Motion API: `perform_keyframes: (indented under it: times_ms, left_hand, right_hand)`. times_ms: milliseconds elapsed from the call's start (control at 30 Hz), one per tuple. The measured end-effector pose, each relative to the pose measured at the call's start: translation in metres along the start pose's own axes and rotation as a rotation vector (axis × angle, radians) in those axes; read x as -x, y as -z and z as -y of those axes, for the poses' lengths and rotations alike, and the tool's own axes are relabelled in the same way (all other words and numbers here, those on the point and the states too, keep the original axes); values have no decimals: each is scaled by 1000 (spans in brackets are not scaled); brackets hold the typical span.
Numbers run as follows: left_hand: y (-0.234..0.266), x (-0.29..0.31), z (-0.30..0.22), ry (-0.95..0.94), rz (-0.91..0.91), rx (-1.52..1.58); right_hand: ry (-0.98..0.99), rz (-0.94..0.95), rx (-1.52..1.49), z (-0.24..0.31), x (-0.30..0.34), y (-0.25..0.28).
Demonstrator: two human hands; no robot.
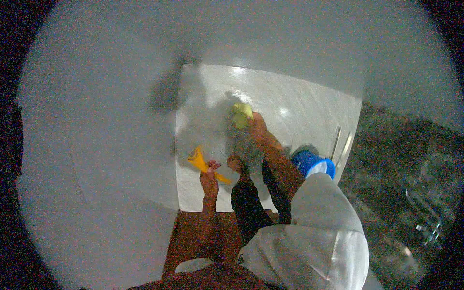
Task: The person kneels on a tiled floor and scrubs it with a yellow cloth and a small yellow scraper. They repeatedly dip the cloth into a blue bucket of soapy water, wipe the floor, and scrape the surface, moving across different sections of the room.
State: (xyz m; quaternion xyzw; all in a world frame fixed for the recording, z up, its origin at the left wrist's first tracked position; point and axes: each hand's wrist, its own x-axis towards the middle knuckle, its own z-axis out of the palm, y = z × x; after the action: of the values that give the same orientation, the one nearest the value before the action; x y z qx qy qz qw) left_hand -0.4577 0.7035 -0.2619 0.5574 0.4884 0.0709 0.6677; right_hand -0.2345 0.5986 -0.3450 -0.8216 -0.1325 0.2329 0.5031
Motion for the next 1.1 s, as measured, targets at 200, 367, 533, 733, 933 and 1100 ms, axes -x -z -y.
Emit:
perform_keyframes:
  times_ms: [200,367,533,733,933,1100]
  left_hand:
    - [17,34,-7,-44,196,-272]
    - [-30,45,1,-46,351,-309]
    - [-93,52,10,-141,453,-458]
    - [-161,76,47,-101,636,-345]
    - [-208,80,117,-22,479,-547]
    - [-225,70,138,109,441,-713]
  right_hand:
    - [-419,-278,96,8,81,44]
    - [-415,-555,-20,1,157,108]
    - [-469,-724,82,-6,241,199]
    - [-520,-1061,-373,2,330,289]
    - [-536,-1106,-59,-101,397,317]
    - [-579,-920,-550,-272,381,267]
